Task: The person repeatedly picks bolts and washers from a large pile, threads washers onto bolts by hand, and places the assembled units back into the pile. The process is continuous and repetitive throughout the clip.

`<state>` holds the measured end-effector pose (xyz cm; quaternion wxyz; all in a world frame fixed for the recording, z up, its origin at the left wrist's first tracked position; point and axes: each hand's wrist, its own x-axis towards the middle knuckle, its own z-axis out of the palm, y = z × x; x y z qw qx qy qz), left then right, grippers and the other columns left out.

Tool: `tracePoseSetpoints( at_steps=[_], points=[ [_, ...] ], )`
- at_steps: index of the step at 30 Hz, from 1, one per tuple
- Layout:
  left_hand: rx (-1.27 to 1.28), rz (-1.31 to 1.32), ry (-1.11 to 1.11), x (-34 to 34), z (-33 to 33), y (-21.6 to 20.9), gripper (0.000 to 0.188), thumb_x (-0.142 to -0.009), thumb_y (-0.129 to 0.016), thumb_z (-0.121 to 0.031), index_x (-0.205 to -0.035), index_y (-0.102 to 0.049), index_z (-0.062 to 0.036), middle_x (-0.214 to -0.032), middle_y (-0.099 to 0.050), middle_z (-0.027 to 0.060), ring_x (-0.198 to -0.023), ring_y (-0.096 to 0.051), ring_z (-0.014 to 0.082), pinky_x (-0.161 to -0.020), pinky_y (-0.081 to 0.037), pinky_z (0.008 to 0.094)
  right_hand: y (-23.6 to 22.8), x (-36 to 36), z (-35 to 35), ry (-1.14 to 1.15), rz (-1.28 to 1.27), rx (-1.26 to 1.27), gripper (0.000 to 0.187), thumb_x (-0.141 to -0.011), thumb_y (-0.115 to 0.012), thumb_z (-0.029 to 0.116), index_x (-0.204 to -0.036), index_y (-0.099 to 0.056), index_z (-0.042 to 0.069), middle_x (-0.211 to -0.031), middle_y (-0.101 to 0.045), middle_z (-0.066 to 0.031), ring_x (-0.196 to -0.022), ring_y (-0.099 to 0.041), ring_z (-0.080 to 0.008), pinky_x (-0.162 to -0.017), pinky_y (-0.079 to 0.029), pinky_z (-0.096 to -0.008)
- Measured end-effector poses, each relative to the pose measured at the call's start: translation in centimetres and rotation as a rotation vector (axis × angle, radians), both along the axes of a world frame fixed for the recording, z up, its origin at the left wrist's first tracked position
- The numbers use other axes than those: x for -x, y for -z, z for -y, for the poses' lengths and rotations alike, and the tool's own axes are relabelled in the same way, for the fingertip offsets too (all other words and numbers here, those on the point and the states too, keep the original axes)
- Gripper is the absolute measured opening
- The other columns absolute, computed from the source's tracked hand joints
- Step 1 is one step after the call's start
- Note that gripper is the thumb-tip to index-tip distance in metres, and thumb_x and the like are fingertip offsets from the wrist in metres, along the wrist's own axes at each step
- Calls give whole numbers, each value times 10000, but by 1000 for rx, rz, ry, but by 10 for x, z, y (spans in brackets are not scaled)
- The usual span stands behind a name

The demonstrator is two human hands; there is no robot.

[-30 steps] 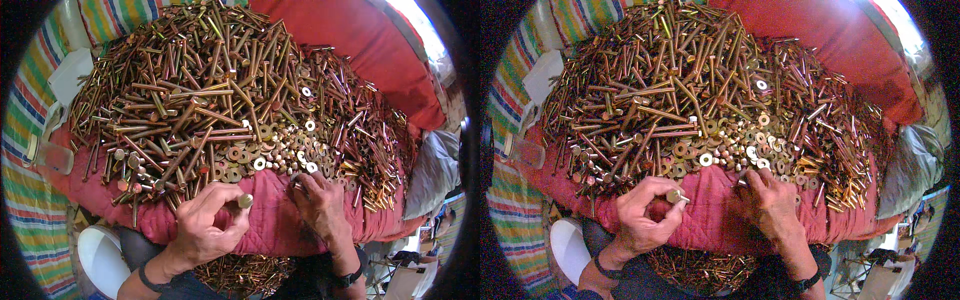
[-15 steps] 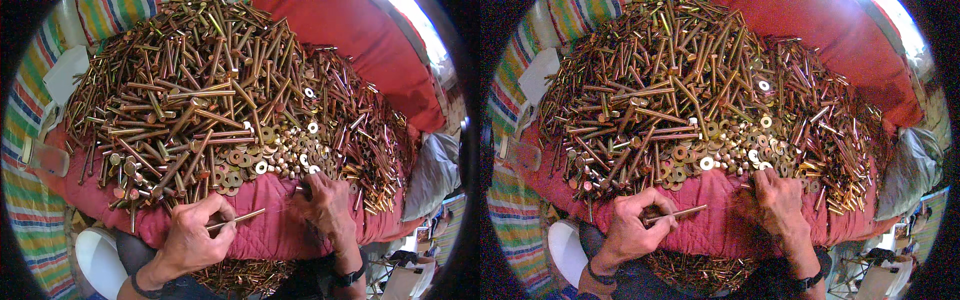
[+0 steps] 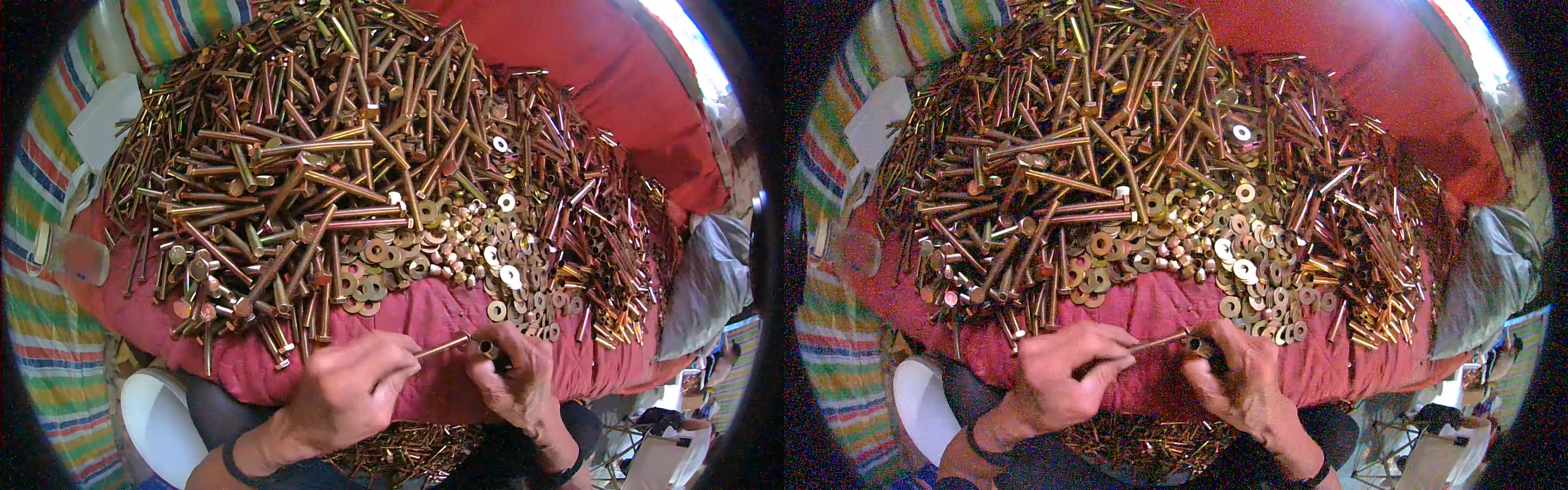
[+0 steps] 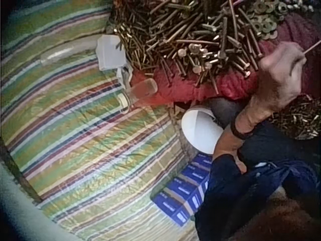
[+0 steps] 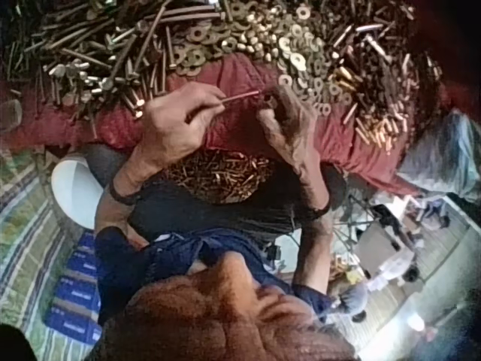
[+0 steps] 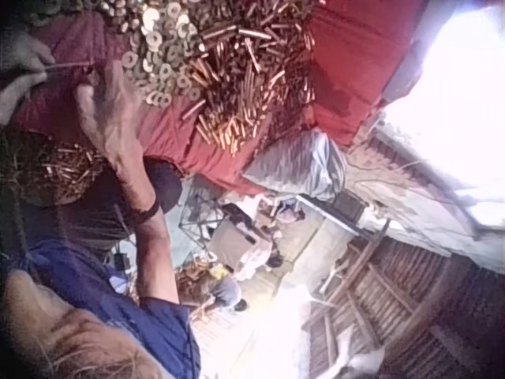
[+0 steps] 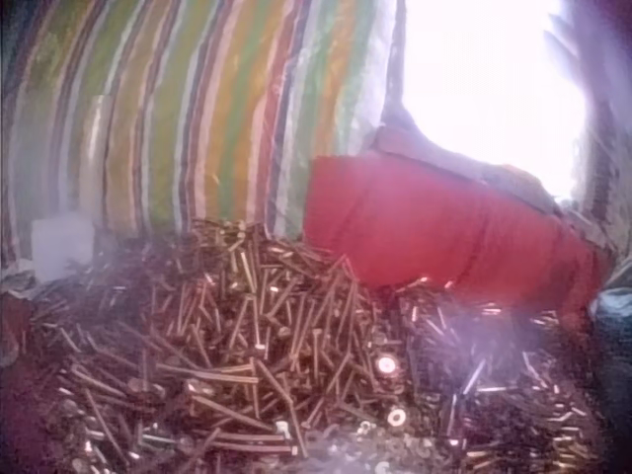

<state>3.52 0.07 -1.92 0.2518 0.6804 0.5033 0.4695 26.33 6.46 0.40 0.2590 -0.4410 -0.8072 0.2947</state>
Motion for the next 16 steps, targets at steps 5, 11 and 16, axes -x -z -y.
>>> tracePoseSetpoints(
  at_steps=[5,11,16],
  points=[
    [-280,-255,38,-8,6,5,254,-726,-741,79,-968,-750,2,-1011,-772,149,-832,-780,261,-671,-637,356,1,-5,-1,-26,-68,-22,137,-844,-742,66,-971,-697,42,-720,-656,-69,-564,-637,-186,-530,-489,-316],
    [-147,-90,66,-5,1,8,168,-793,-735,61,-955,-705,31,-1029,-745,178,-839,-772,295,-696,-633,367,-8,-13,1,-239,127,-136,256,-823,-743,65,-1078,-721,57,-778,-608,-74,-639,-662,-263,-537,-514,-391],
    [116,211,71,8,-6,0,118,-860,-761,54,-942,-745,-29,-976,-797,114,-844,-791,232,-706,-634,318,-16,-28,-14,-174,277,-135,380,-827,-811,279,-1128,-744,57,-883,-653,-102,-729,-732,-282,-639,-603,-407]
  ],
)
